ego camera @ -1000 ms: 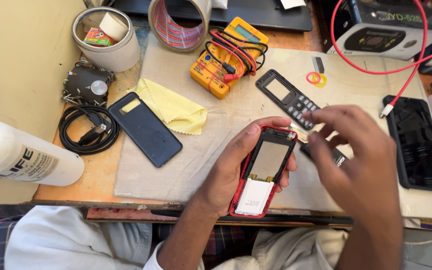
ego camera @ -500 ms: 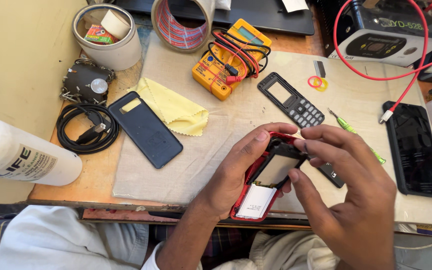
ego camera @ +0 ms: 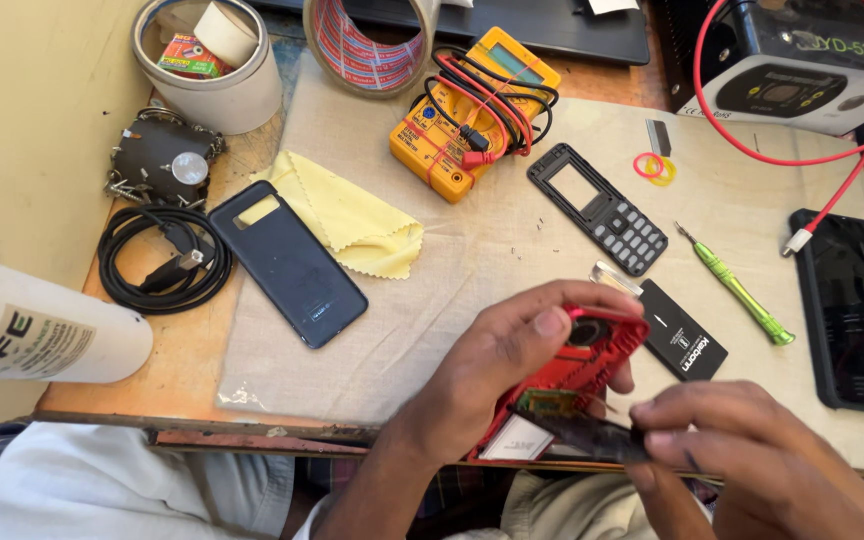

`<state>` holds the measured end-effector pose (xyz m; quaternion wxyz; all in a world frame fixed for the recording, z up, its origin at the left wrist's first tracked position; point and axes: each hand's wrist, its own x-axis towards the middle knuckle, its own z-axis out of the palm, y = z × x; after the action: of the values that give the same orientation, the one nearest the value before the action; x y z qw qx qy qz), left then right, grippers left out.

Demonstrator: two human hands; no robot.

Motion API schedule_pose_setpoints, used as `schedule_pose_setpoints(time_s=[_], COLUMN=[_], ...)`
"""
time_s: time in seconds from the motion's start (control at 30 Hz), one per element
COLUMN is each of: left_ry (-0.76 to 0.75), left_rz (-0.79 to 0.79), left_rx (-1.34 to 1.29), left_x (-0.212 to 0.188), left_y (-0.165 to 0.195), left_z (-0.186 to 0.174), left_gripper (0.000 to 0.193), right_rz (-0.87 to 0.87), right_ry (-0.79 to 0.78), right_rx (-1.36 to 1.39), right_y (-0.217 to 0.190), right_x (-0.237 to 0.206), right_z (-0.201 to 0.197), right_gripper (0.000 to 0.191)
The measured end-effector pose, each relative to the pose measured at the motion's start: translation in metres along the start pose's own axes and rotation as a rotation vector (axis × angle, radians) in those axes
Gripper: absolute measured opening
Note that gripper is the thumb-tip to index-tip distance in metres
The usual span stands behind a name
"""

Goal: The person disassembles a red mobile phone by removing the back cover, battery, and internal components using a metal prying tool. They then connect a charging cable to a separate smartphone.

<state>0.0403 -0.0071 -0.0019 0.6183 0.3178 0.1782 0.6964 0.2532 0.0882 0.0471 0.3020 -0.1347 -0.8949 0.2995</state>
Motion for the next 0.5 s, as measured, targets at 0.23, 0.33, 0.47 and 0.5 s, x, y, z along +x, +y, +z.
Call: schedule_pose_setpoints(time_s=[0.23,0.33,0.47,0.5], left_ry=[-0.087,-0.084,-0.080,-0.083], left_rz=[-0.015,-0.038,-0.033,-0.024], left_rx=[-0.060,-0.065,-0.066,-0.065], left_x=[-0.008,-0.010,-0.010,-0.010], left_y=[0.003,0.002,0.002,0.003], left_z=[0.000,0.000,0.001,0.001], left_gripper=[0.060,0.064,0.063,0.063], right_rz=[0.029,0.140,0.141,0.131], right_ry=[-0.342,-0.255,-0.306,-0.405], right_rx=[0.012,-0.136,-0.169,-0.124], right_y=[0.055,0.044,0.047,0.055], right_x=[-0.046,-0.062,-0.062,-0.058], right_z=[-0.029,-0.026,-0.025,-0.027], right_gripper=[0.030,0.016,0.015,0.016])
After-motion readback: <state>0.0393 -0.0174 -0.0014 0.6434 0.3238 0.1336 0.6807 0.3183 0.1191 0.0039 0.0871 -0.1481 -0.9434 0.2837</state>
